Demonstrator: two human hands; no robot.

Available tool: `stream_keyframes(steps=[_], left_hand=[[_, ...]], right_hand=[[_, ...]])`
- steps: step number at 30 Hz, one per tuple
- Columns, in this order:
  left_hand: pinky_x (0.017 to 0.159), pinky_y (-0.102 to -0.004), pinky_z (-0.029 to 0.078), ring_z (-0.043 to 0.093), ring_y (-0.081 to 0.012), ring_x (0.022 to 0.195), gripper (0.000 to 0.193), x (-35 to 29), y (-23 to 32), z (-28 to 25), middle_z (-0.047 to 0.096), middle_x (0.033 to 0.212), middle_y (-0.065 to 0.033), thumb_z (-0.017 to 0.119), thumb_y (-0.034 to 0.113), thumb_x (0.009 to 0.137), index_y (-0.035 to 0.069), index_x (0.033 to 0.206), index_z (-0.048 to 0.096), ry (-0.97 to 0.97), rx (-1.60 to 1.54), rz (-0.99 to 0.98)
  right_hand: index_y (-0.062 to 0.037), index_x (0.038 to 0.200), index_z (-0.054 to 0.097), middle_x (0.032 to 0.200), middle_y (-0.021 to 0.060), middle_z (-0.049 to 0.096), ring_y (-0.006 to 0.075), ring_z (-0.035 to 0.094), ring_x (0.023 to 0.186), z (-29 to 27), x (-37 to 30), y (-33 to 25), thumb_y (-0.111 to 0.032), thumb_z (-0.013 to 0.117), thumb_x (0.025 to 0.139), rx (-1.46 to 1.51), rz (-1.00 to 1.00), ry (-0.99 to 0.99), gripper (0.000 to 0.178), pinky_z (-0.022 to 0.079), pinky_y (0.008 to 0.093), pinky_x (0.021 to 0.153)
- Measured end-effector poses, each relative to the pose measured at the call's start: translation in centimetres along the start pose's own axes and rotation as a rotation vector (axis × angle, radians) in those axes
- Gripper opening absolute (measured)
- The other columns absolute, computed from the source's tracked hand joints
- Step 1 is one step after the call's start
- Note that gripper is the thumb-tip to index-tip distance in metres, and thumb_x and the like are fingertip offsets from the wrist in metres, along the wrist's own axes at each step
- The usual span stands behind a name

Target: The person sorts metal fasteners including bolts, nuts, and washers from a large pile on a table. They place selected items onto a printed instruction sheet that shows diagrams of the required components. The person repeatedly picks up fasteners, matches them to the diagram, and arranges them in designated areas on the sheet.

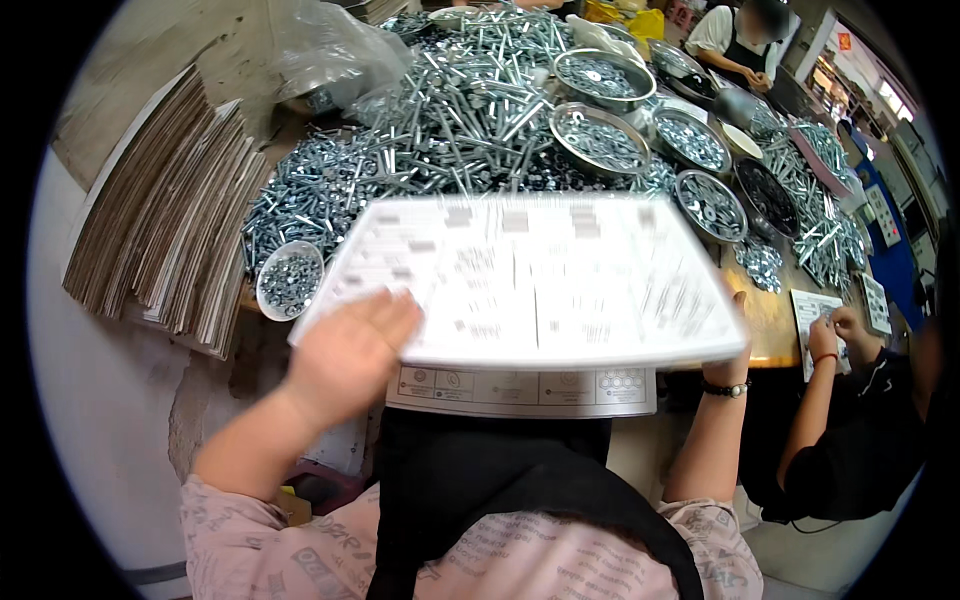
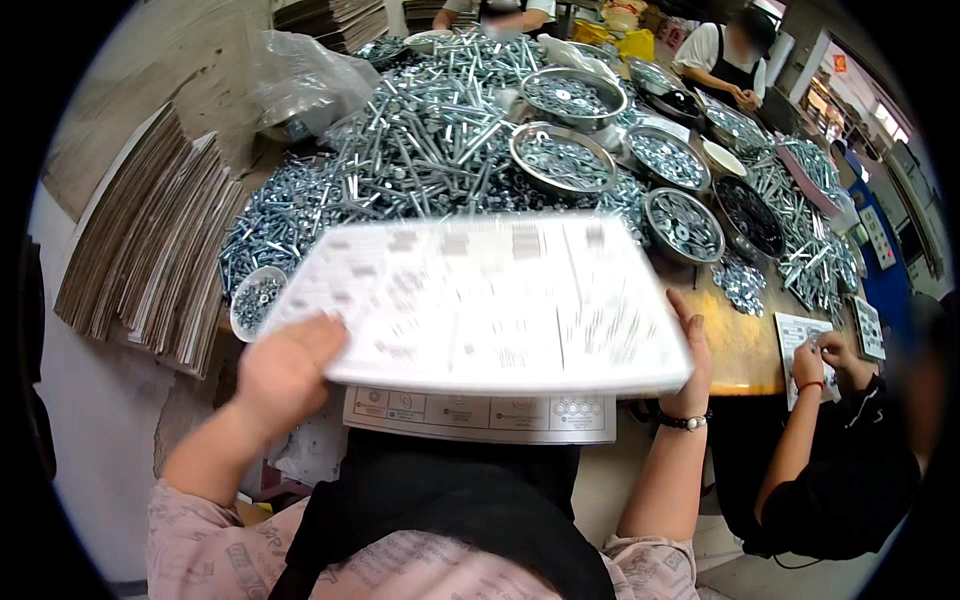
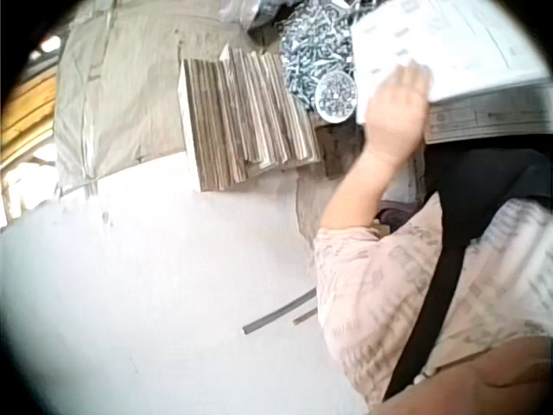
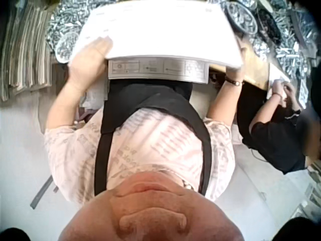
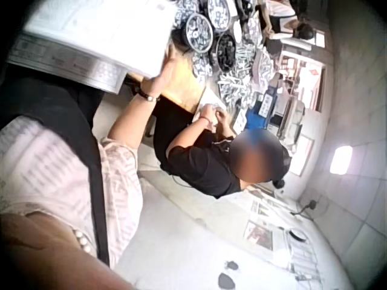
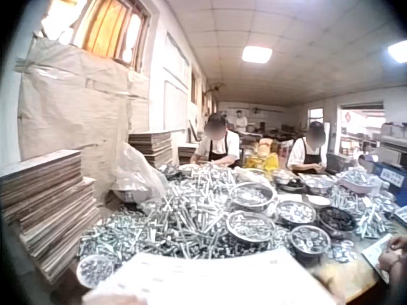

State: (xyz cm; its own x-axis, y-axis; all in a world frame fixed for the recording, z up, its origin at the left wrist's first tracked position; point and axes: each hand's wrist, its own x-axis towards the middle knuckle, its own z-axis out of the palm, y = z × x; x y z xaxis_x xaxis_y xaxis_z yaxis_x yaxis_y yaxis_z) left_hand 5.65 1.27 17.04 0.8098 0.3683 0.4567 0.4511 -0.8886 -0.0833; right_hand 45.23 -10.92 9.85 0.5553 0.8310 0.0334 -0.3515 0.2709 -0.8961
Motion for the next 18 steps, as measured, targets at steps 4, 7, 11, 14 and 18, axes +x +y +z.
stream_keyframes(steps=[4, 7, 11, 14, 18], left_hand=[[0.078, -0.0344, 0.047, 0.058, -0.0250, 0.093, 0.033, -4.3, 4.7, 6.6, 0.060, 0.105, -0.0088, 0.053, 0.011, 0.071, 0.007, 0.103, 0.059, -0.039, -0.042, 0.048], [0.081, -0.0344, 0.043, 0.054, -0.0228, 0.098, 0.035, -5.4, 5.9, 9.0, 0.056, 0.110, -0.0074, 0.056, 0.015, 0.072, 0.009, 0.106, 0.058, -0.159, -0.036, 0.025], [0.085, -0.0370, 0.038, 0.049, -0.0226, 0.106, 0.049, -4.4, 5.7, 8.8, 0.050, 0.119, -0.0079, 0.066, 0.027, 0.069, 0.010, 0.113, 0.053, -0.376, -0.283, -0.081], [0.095, -0.0383, 0.033, 0.042, -0.0301, 0.116, 0.064, -5.0, 2.9, 9.4, 0.043, 0.128, -0.0138, 0.069, 0.027, 0.069, 0.007, 0.124, 0.044, -0.286, -0.368, -0.400], [0.103, -0.0363, 0.026, 0.031, -0.0326, 0.126, 0.067, -5.3, -2.3, 12.7, 0.032, 0.135, -0.0232, 0.059, 0.018, 0.078, -0.004, 0.132, 0.028, -0.113, -0.675, -0.941]], right_hand=[[0.0022, 0.132, 0.029, 0.128, 0.0202, 0.041, 0.0270, 0.048, 0.110, -3.9, -0.9, 1.1, -0.042, 0.042, 0.090, -0.203, 0.255, -0.029, 0.062, 0.042, 0.0353, 0.090], [0.0020, 0.129, 0.037, 0.128, 0.0154, 0.044, 0.0228, 0.046, 0.114, -3.9, -1.5, 3.2, -0.031, 0.048, 0.090, -0.444, 0.289, -0.024, 0.052, 0.037, 0.0327, 0.094], [0.0033, 0.128, 0.038, 0.127, 0.0140, 0.045, 0.0196, 0.043, 0.115, -3.6, -0.4, 5.3, -0.021, 0.049, 0.089, -0.556, 0.273, -0.106, 0.046, 0.034, 0.0287, 0.095], [0.0029, 0.129, 0.038, 0.130, 0.0134, 0.042, 0.0204, 0.040, 0.119, -2.8, -0.3, 5.3, -0.021, 0.048, 0.090, -0.590, 0.256, -0.056, 0.046, 0.033, 0.0292, 0.097], [0.0042, 0.130, 0.035, 0.132, 0.0163, 0.040, 0.0214, 0.040, 0.120, -2.4, -0.5, 5.3, -0.020, 0.049, 0.089, -0.594, 0.264, 0.007, 0.049, 0.032, 0.0296, 0.098]])
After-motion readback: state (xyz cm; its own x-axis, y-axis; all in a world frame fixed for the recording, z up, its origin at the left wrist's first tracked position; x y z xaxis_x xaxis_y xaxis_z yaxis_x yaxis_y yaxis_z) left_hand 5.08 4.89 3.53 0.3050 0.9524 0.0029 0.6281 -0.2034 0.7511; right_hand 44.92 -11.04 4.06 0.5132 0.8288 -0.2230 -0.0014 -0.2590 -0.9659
